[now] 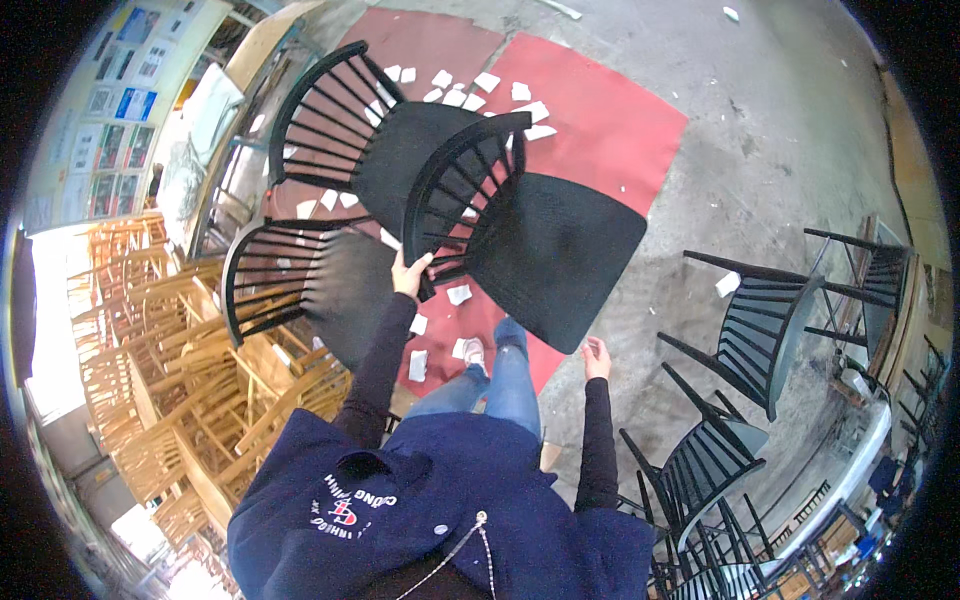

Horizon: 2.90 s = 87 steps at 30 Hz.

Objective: The person picks up black wooden chairs from a stack and places them upright around a white table. They move multiple chairs one at a time, positioning them in a circular arrangement on the floor.

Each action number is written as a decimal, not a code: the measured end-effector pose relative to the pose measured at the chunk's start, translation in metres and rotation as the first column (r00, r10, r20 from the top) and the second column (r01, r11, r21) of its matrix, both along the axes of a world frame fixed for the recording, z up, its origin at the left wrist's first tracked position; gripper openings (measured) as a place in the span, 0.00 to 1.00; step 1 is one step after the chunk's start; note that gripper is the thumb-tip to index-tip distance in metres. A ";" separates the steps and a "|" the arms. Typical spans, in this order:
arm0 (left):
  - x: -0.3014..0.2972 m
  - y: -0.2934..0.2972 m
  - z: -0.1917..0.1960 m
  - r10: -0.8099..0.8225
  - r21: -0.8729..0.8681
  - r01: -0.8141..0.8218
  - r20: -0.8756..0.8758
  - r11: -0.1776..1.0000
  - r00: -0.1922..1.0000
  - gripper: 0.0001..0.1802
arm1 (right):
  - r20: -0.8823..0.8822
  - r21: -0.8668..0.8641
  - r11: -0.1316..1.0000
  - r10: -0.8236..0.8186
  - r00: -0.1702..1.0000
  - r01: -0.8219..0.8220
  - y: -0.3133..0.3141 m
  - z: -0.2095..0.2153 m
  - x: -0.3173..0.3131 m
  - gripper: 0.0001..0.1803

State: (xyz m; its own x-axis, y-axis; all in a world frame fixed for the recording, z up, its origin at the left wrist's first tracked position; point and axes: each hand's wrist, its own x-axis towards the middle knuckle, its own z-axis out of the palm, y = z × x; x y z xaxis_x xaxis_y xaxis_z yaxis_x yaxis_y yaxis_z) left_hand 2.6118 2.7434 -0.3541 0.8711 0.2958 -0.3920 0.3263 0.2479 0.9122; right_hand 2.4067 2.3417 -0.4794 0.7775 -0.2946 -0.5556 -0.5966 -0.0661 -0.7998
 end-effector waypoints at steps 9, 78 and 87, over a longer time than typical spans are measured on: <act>-0.007 -0.010 0.015 0.186 0.542 -0.158 0.002 0.825 0.982 0.33 | -0.495 0.071 0.935 0.335 0.802 -0.347 0.018 -0.068 -0.032 0.09; -0.669 -0.135 -0.037 0.178 0.292 -0.381 -0.540 -0.877 -0.823 0.11 | -0.025 0.360 -0.507 0.834 -0.551 -0.783 0.908 0.129 -0.451 0.09; -0.778 -0.213 -0.092 0.195 0.263 -0.373 -0.520 -0.890 -0.831 0.08 | -0.080 -0.173 -0.276 0.961 -0.266 -0.946 0.794 0.159 -0.347 0.20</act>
